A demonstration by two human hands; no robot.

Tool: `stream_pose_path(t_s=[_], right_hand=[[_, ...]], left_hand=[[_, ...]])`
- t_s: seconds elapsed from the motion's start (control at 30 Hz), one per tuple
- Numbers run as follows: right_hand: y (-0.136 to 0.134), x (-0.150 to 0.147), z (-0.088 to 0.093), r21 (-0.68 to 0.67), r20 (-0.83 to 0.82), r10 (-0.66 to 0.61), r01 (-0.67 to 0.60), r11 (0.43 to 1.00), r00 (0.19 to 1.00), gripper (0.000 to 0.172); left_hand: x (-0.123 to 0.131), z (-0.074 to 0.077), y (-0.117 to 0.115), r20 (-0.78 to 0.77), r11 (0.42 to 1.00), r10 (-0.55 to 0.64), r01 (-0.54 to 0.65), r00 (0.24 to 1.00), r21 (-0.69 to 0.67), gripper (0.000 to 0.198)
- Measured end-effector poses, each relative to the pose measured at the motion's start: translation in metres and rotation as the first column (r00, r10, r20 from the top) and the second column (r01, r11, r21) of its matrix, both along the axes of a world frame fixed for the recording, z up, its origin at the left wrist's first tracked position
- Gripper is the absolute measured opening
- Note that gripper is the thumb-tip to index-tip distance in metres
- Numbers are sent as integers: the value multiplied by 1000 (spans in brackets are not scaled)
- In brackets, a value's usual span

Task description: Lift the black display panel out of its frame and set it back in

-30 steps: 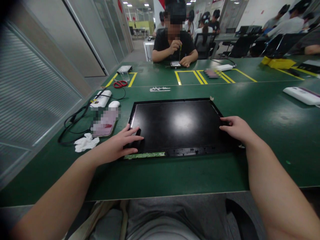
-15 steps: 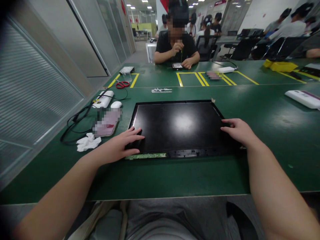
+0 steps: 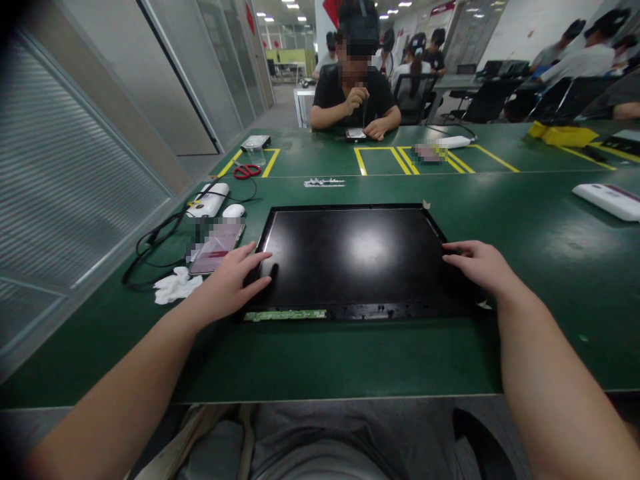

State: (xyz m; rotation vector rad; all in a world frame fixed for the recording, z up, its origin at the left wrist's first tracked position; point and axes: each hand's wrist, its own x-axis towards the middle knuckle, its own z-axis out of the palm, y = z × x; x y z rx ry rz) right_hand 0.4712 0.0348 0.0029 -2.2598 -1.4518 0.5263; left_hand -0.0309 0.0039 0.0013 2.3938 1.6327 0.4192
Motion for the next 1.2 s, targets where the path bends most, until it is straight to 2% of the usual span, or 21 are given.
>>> stream_pose_path(t_s=[0.17,0.37,0.5,0.63,0.7,0.77,0.8,0.87,0.93,1.0,1.1,1.2], right_hand=[[1,1,-1,30,20,15,-16,999,1000,40],[5,3,-4,0,58,25,-25,1000,998,40],[4,2,-4,-2,58,20,-20,1000,998,40],[3,-1,-2,-12,62,22,-21,1000,998,39],[2,-1,-1,-21,67,13,-11,1000,998,39],[2,-2,-1,-22,72,9,-7,1000,997,40],[2,-2,-1,-20,75,10,-9,1000,997,40],[2,-2,-2,-22,83,19,-17,1000,996,40],[3,-2,-2,-30,91,24,-21,999,996,40],[3,-1,-3,-33,98,26,-23,999,995,40],[3,0,-3,-23,111,37,-34,999,993,40],[3,1,-3,-24,117,47,-45,999,992,41]], left_hand=[[-2,-5,3,-34,995,52,-55,998,-83,63],[2,3,5,17,990,105,-103,994,-93,52],[3,8,4,37,979,170,-164,985,-117,54],[2,7,4,134,964,242,-222,961,-147,56],[2,5,5,257,955,285,-249,924,-161,55],[4,5,5,476,948,313,-236,822,-216,54],[6,6,5,596,942,330,-212,732,-262,54],[11,9,5,773,918,392,-151,499,-367,51],[17,16,3,821,883,470,-162,323,-441,48],[22,23,1,835,854,516,-189,190,-485,43],[26,32,0,824,817,564,-175,47,-549,39],[29,35,0,779,767,624,-143,-60,-625,41]])
